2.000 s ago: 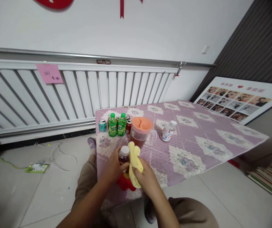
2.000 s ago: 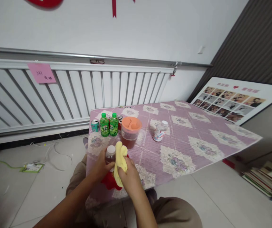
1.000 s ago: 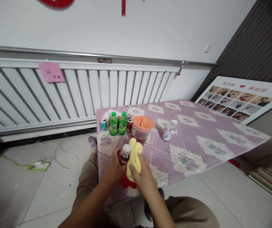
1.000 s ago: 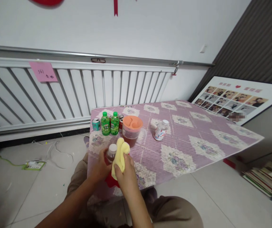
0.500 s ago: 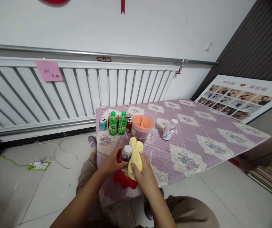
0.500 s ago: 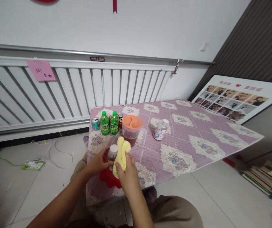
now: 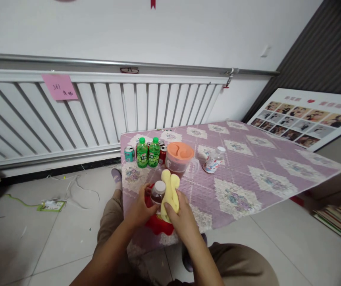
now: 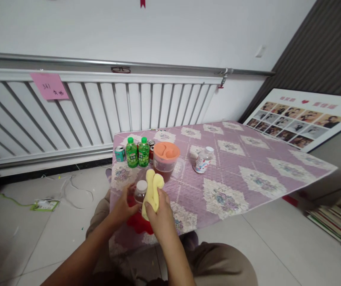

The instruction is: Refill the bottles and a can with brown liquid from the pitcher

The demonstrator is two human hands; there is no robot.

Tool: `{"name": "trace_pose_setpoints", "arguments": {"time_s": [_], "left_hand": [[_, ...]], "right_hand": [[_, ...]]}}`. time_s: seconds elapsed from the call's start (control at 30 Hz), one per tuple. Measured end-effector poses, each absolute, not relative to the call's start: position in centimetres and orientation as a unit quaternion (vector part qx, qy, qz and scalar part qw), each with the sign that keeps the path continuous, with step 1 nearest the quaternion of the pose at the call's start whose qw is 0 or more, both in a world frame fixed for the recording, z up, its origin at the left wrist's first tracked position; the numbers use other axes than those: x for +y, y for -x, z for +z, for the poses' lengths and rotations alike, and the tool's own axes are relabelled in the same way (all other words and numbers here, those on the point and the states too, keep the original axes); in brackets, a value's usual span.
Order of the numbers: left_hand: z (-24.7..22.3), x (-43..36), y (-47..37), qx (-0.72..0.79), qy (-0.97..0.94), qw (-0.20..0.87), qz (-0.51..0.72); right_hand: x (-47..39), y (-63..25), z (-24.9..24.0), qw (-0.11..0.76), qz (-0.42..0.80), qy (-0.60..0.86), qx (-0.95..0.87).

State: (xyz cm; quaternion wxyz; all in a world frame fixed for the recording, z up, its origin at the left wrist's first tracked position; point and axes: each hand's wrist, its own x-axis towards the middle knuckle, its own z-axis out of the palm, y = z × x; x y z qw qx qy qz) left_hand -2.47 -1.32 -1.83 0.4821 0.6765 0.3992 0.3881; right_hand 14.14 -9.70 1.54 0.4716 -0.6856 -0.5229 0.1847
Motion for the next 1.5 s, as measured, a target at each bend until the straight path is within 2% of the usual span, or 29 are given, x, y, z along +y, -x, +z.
{"name": "trace_pose_setpoints", "arguments": {"time_s": [0.23,0.37,0.5,0.6,0.83,0.93,1.07,1.23,1.43,1.5], "left_hand": [[-1.5,-0.4,2.6,0.370,-0.702,0.489,0.362],[-1.7,-1.1,1.5,0.406,-0.640,0.533,0.376],[-1.4,-1.5,1.1,0.452,-0.614,0.515,0.392],[-1.1,-1.0,1.1,0.409,-0.640,0.516,0.395],[-0.1,0.3,1.8,0.402,-0.656,0.516,0.375],[1.7,0.0,2.0,0.402,-0.651,0.522,0.377],[4.4,-0.9,1.6,0.337,-0.649,0.568,0.377],[6.5,-1.8,1.8,0.324,-0.599,0.624,0.382],[8.1,-2.0,3.0,0.341,-0.583,0.606,0.421],[8.3,-2.1,2.9,0.352,-0.576,0.592,0.440]], "right_hand": [[-10.0,-13.3,1.5,0.471,0.158,0.693,-0.523],[-10.8,-12.0,1.2,0.448,0.133,0.707,-0.531],[-11.5,-11.0,1.1,0.428,0.130,0.709,-0.545],[-11.8,-11.2,1.3,0.427,0.132,0.699,-0.558],[-12.5,-14.8,2.0,0.491,0.178,0.676,-0.520],[-12.6,-16.1,2.7,0.527,0.138,0.688,-0.479],[-11.9,-15.3,3.5,0.531,0.097,0.626,-0.563],[-10.4,-14.3,4.0,0.531,0.117,0.593,-0.594],[-10.5,-15.1,1.9,0.538,0.224,0.615,-0.532],[-10.6,-14.7,0.6,0.550,0.222,0.633,-0.497]]}}
